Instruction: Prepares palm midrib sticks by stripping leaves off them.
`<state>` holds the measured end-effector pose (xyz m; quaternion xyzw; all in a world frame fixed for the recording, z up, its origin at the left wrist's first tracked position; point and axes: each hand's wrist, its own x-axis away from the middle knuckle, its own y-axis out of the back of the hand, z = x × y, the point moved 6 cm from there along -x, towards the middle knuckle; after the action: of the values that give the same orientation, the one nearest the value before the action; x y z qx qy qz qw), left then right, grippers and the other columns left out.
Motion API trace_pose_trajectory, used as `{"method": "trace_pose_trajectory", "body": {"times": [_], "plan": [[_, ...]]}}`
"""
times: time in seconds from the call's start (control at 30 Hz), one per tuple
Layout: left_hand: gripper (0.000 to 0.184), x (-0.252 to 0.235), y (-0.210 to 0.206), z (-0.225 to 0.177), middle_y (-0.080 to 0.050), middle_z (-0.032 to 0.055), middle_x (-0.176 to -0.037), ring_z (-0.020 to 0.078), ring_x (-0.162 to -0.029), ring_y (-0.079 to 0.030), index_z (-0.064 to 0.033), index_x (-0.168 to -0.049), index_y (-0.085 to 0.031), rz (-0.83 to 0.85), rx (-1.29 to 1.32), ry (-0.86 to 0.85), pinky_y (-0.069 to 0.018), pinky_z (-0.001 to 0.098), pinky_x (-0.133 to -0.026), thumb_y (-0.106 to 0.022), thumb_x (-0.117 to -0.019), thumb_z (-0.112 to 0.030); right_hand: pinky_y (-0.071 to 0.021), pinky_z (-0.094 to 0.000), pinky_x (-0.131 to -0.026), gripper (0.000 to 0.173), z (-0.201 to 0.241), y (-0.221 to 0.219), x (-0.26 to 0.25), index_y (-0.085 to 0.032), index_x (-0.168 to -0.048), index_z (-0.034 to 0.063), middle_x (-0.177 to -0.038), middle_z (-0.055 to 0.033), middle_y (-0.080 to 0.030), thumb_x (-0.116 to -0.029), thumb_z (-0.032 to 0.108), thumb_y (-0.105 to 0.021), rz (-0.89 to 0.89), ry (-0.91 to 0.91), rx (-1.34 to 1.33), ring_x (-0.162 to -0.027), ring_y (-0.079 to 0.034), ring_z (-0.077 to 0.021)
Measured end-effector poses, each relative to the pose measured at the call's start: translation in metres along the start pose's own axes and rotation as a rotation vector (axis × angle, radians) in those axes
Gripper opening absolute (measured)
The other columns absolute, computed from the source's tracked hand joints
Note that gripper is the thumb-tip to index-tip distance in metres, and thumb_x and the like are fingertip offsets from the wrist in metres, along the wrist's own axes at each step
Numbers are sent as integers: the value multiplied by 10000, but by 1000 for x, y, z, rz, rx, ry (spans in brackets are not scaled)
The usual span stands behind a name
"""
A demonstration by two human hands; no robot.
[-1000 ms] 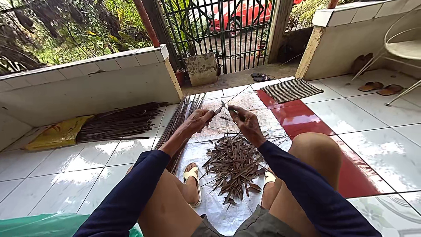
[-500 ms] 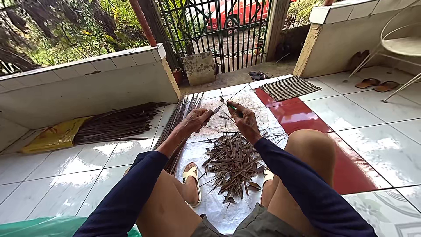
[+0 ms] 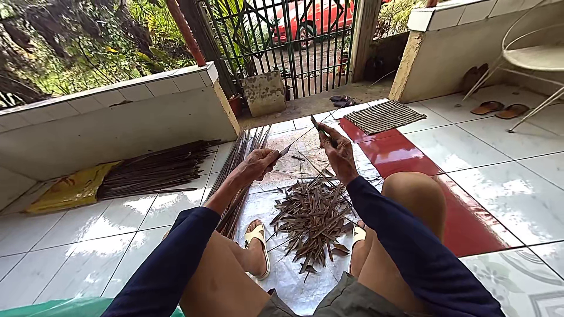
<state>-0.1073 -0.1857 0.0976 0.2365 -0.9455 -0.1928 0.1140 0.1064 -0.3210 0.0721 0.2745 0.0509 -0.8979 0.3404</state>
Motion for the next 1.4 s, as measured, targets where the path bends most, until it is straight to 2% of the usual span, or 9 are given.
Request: {"method": "trace_pose_trajectory", "body": {"times": [0.17, 0.27, 0.33, 0.43, 0.5, 0.63, 0.83, 1.07, 1.4], "plan": [[425, -3, -1, 5, -310, -38, -545, 64, -382, -259, -112, -813, -517, 56, 120, 58, -257, 197, -348, -385, -1125, -369, -492, -301, -633, 338, 5, -23, 10, -674, -1374, 196, -888, -25, -695, -1057, 282, -592, 200, 12, -40, -664, -570, -108], [446, -3, 1, 8, -297, -41, -541, 66, -386, -257, -120, -784, -497, 83, 144, 62, -255, 199, -353, -370, -1126, -375, -531, -306, -702, 342, 10, -31, 17, -670, -1381, 243, -1048, 5, -746, -1051, 307, -602, 232, 28, 16, -733, -628, -82], [461, -4, 0, 11, -293, -43, -538, 60, -383, -252, -120, -764, -492, 99, 160, 63, -250, 192, -353, -382, -1122, -389, -496, -326, -614, 335, 15, -30, 21, -674, -1376, 259, -992, -9, -730, -1051, 298, -607, 220, 27, 55, -657, -585, -106], [471, -6, -2, 14, -292, -44, -536, 54, -381, -248, -120, -752, -493, 127, 178, 75, -241, 187, -354, -380, -1121, -390, -483, -349, -585, 331, 19, -26, 22, -675, -1373, 276, -976, -15, -725, -1048, 288, -613, 194, 29, 89, -635, -573, -125], [476, -7, -3, 13, -291, -43, -536, 52, -382, -247, -119, -747, -492, 140, 185, 75, -237, 185, -355, -376, -1123, -388, -521, -350, -646, 324, 20, -25, 22, -680, -1366, 275, -1066, 5, -741, -1049, 291, -610, 178, 45, 106, -712, -629, -110], [472, -8, -4, 12, -290, -40, -537, 50, -378, -240, -119, -748, -495, 160, 190, 75, -229, 182, -349, -380, -1121, -385, -577, -335, -871, 311, 14, -26, 16, -702, -1338, 274, -1225, 68, -733, -1049, 332, -603, 140, 75, 97, -978, -698, -49], [482, -8, -6, 14, -304, -45, -535, 46, -382, -264, -124, -736, -500, 199, 204, 104, -239, 182, -353, -380, -1118, -393, -575, -374, -842, 306, 16, -26, 16, -701, -1330, 323, -1153, 61, -738, -1051, 369, -586, 93, 124, 210, -960, -691, -70], [480, -8, -4, 19, -320, -41, -541, 45, -388, -280, -119, -745, -506, 211, 230, 122, -253, 177, -357, -391, -1118, -397, -569, -359, -898, 317, 15, -29, 17, -696, -1343, 308, -1191, 57, -734, -1053, 371, -585, 115, 133, 206, -1022, -689, -63], [462, -7, -7, 20, -326, -39, -542, 39, -388, -284, -110, -750, -508, 218, 207, 142, -260, 170, -356, -396, -1122, -360, -568, -346, -858, 320, 13, -16, 8, -691, -1354, 273, -1199, 38, -733, -1054, 320, -590, 41, 112, 143, -959, -691, -68]]}}
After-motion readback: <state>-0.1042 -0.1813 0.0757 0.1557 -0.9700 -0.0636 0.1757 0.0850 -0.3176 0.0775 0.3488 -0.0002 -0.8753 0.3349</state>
